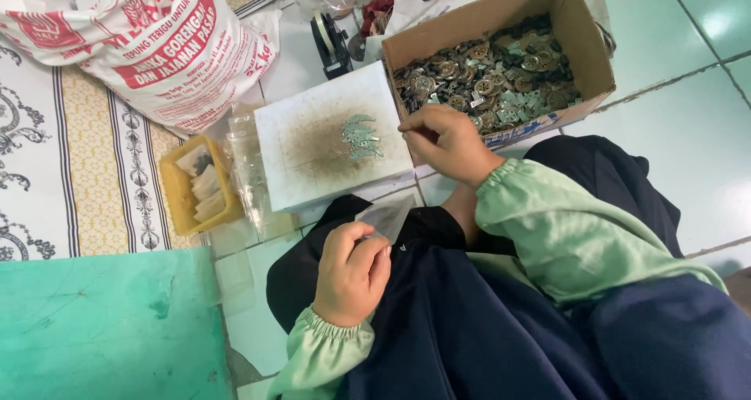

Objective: The person picks up metal components from a box, places them in a plastic bag, and then seals the bag; they also stack other metal components together.

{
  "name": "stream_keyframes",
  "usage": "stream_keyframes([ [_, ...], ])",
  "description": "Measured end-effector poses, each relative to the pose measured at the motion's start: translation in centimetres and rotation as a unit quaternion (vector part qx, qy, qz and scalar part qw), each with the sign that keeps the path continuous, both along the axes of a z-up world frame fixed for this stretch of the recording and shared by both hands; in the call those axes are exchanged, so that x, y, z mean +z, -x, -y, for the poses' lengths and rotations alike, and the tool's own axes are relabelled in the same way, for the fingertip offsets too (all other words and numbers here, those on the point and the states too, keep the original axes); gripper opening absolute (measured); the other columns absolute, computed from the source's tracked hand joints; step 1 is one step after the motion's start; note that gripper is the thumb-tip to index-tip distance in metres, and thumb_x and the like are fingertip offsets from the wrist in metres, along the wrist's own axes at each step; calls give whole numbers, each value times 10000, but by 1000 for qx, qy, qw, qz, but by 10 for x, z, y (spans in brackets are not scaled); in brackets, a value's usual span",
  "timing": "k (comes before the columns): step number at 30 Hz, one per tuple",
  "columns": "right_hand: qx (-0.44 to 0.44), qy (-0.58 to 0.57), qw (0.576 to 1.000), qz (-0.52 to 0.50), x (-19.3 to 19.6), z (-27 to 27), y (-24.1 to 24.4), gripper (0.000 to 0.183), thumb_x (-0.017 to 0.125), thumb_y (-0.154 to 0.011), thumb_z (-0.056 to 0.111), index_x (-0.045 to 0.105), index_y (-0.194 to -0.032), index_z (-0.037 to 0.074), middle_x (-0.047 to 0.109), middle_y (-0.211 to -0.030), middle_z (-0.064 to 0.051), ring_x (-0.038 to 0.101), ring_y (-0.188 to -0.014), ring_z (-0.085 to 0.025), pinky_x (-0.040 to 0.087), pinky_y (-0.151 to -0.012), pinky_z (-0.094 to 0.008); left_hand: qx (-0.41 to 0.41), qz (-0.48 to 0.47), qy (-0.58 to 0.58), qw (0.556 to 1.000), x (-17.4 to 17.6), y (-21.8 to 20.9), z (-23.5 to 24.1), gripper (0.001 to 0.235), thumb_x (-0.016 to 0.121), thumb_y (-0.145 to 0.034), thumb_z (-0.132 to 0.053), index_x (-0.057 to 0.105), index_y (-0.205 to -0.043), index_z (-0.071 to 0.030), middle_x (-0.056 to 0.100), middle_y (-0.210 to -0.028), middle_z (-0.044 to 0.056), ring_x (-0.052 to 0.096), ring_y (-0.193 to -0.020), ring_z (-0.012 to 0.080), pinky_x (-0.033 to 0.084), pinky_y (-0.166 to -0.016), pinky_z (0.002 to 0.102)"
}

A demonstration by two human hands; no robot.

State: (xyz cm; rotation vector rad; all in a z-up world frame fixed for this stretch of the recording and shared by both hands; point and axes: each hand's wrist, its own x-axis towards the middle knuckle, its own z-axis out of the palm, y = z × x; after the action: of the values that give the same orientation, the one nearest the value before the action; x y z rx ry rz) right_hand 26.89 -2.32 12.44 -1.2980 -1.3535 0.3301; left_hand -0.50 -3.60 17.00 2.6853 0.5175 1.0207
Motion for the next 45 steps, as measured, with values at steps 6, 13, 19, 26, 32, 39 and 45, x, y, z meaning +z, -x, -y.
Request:
stream_keyframes([
  [6, 9, 344, 939, 28, -75, -41, 22, 267, 574, -982, 195, 746, -1146, 73, 691, -1158, -99, 673, -993, -243, 547, -867, -397, 3, -39, 103, 994, -10, 6, -1, 24, 675, -892, -2, 686, -901, -22, 578, -1025, 135, 616, -910, 298, 559, -844, 408],
  [13, -46, 305, 929, 206, -145, -76, 50, 318, 562, -998, 281, 759, -924, 42, 628, -928, -110, 607, -897, -317, 524, -721, -464, -21, -34, 144, 989, -26, 18, 0, 50, 636, -906, -13, 675, -874, -19, 574, -1035, 148, 619, -919, 313, 553, -846, 414],
  [19, -56, 365, 886, 281, -141, -87, 59, 291, 505, -996, 177, 750, -907, 47, 650, -917, -108, 589, -954, -386, 548, -760, -492, -36, -40, 156, 986, -31, 22, -6, 86, 620, -929, -27, 667, -858, -20, 556, -1033, 154, 595, -887, 312, 540, -838, 426],
  [26, -40, 420, 874, 241, -142, -85, 53, 263, 496, -972, 202, 698, -1013, 39, 626, -1028, -139, 584, -975, -337, 539, -781, -454, -31, -41, 144, 988, -30, 20, 0, 82, 625, -925, -27, 663, -853, -18, 564, -1020, 152, 605, -905, 317, 548, -850, 425],
  [32, 37, 310, 770, 556, -150, -76, 43, 204, 563, -987, 185, 751, -985, 104, 655, -998, -100, 549, -905, -300, 501, -771, -402, -15, -40, 137, 990, -31, 12, 12, 37, 643, -911, -20, 668, -884, -19, 571, -1045, 163, 611, -929, 328, 546, -858, 436],
  [39, 45, 209, 907, 362, -183, -54, 22, 209, 545, -953, 174, 646, -1033, 9, 624, -1022, -182, 598, -913, -365, 539, -770, -476, -4, -67, 125, 990, -32, 5, 12, 25, 658, -907, -33, 681, -911, -25, 573, -1078, 152, 607, -914, 309, 549, -865, 432],
  [45, 35, 167, 981, 90, -83, -46, 26, 132, 529, -823, -3, 553, -738, 95, 556, -701, -55, 536, -635, -214, 422, -563, -363, 9, -83, 123, 989, -24, 0, 7, 21, 686, -906, -30, 702, -917, -22, 591, -1055, 151, 617, -921, 299, 560, -831, 404],
])
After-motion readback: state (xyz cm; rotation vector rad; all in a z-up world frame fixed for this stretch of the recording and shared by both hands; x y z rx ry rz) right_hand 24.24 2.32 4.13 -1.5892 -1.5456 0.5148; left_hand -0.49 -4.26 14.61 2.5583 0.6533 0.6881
